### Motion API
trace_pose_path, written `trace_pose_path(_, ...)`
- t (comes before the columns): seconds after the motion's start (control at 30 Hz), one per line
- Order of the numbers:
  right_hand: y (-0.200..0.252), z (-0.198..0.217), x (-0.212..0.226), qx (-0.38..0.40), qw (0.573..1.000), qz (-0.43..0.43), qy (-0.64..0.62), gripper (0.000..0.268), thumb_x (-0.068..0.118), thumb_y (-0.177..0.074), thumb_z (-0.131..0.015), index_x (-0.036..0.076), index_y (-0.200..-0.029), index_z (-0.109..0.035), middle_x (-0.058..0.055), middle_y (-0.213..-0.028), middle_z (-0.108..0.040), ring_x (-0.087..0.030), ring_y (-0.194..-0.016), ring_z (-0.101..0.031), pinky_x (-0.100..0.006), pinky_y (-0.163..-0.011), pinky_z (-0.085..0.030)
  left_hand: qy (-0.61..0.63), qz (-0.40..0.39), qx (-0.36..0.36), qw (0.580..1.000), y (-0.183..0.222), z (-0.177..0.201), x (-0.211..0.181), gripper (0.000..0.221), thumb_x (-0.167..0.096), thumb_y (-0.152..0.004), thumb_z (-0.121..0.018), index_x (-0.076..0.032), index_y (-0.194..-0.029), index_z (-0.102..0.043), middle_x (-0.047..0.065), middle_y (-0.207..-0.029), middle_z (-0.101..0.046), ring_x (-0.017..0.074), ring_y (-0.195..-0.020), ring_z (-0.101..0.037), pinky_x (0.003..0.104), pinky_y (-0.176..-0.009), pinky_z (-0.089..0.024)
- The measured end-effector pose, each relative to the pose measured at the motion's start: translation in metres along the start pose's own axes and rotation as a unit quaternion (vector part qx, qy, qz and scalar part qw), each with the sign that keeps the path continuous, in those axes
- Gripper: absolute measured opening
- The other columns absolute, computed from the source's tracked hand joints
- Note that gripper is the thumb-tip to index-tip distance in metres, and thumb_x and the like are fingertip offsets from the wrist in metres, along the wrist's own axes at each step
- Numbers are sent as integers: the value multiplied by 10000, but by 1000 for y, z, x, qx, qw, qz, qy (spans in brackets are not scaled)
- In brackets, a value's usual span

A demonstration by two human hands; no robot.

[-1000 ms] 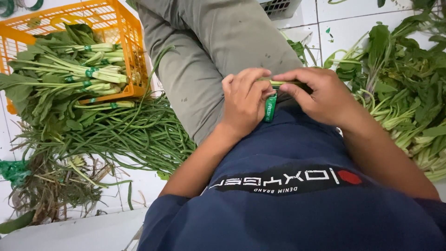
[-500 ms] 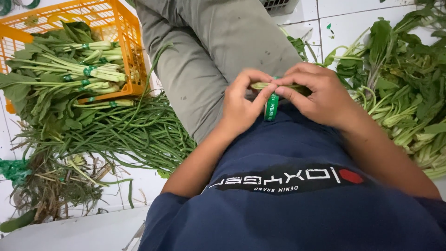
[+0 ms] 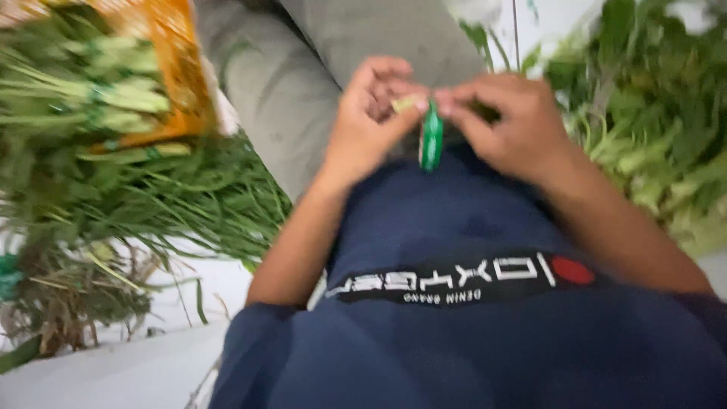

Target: Bundling green leafy vegetables using green adhesive tape and scissors for retail sale.

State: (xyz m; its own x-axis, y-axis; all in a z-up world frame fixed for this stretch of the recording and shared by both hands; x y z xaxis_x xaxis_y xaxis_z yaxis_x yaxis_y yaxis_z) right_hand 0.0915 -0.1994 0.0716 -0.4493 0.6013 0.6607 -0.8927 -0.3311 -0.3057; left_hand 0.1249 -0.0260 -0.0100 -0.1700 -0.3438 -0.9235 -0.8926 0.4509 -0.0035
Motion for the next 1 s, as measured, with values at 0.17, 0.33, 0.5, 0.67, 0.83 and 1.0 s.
trace_pose_path(0.17,-1,2,4,21,999,-11,-36,140,-121,-999,-833,-138,-1133,-797,-197,-919,-693,-249,-668,-521,-340,-606,-383,-73,-17,-27,997,5,2,-14,411,36,-957,-760,-69,-1260,-502,59,-996,-681,102,-821,-619,207,-739,-481)
trace_pose_path(0.33,-5,10,6,42,999,12,-25,145,-56,-1013,-859,-112,-1138,-811,-185,-928,-718,-268,-694,-576,-345,-644,-418,-103,-4,-40,994,6,-9,-34,360,50,-975,-732,-69,-1202,-480,31,-943,-661,69,-773,-574,185,-716,-449)
trace_pose_path(0.5,-10,9,3,82,994,-17,-64,159,-76,-988,-845,-141,-1124,-791,-176,-849,-688,-211,-582,-475,-312,-540,-326,-43,17,-49,998,3,-7,-36,398,81,-933,-755,-66,-1145,-451,49,-868,-641,124,-700,-653,189,-640,-508)
trace_pose_path(0.67,-9,10,8,96,994,-30,-33,152,-61,-998,-834,-121,-1131,-794,-155,-820,-672,-210,-551,-437,-321,-522,-304,-29,13,-23,999,1,-4,-25,487,48,-930,-811,-61,-1245,-456,74,-904,-696,124,-750,-662,187,-671,-496)
trace_pose_path(0.83,-3,8,3,91,996,-20,-12,138,-94,-1002,-812,-141,-1125,-770,-196,-934,-717,-234,-604,-515,-331,-544,-371,-44,-70,68,994,-4,-2,7,893,67,-770,-969,-209,-1436,-441,22,-1427,-578,180,-1251,-563,289,-934,-482)
trace_pose_path(1.0,1,4,12,61,998,11,10,96,-123,-1024,-784,-136,-1097,-723,-200,-981,-707,-295,-729,-566,-376,-653,-427,10,-59,124,991,1,-22,22,517,5,-929,-801,-107,-1365,-549,48,-1426,-567,209,-1325,-574,350,-1202,-449)
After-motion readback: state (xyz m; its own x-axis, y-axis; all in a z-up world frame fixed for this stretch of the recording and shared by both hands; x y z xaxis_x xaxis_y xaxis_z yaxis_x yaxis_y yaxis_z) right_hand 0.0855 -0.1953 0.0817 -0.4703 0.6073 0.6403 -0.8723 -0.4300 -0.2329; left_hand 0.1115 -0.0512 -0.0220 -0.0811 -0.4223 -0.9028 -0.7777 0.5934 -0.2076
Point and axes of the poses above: each hand's wrist, its own y-axis away from the middle knuckle, its own z-axis out of the back of the hand, x = y × z, the point moved 6 cm from there along -y, towards the middle knuckle
